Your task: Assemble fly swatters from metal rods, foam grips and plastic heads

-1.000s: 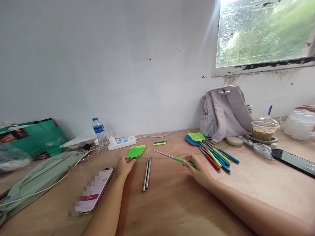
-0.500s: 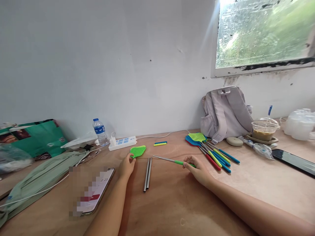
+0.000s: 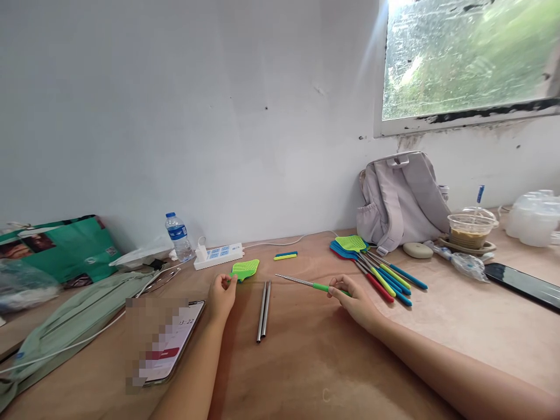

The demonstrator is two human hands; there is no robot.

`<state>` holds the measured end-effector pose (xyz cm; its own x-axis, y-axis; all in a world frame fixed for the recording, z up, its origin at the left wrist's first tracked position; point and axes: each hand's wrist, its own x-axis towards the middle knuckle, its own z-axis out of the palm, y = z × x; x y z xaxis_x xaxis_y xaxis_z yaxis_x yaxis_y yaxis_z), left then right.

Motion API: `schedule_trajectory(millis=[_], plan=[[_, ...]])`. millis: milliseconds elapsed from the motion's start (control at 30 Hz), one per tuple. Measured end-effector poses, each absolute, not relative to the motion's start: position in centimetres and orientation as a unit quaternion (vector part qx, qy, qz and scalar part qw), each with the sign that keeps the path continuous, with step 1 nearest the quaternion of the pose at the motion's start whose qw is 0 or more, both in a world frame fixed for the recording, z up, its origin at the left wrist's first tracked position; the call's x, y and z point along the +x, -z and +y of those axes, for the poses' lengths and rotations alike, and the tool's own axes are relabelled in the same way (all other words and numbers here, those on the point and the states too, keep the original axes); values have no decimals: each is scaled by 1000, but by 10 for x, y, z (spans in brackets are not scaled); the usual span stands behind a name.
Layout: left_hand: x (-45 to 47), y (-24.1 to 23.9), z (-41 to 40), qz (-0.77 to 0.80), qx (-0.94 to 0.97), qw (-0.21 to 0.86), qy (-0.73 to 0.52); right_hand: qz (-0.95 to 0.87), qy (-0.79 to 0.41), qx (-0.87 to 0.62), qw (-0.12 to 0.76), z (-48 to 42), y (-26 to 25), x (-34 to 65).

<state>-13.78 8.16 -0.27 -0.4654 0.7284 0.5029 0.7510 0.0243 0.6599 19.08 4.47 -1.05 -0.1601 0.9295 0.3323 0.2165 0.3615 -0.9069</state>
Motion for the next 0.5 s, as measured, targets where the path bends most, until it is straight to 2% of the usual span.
schedule_trajectory(millis=[400,500], plan=[[-120,-13,68,-656,-471,85,583,-663,-375,-433,482,45,10,195],[-110,-19,65,-592,-481,52,644,-661,-363,-424,501,43,9,193]])
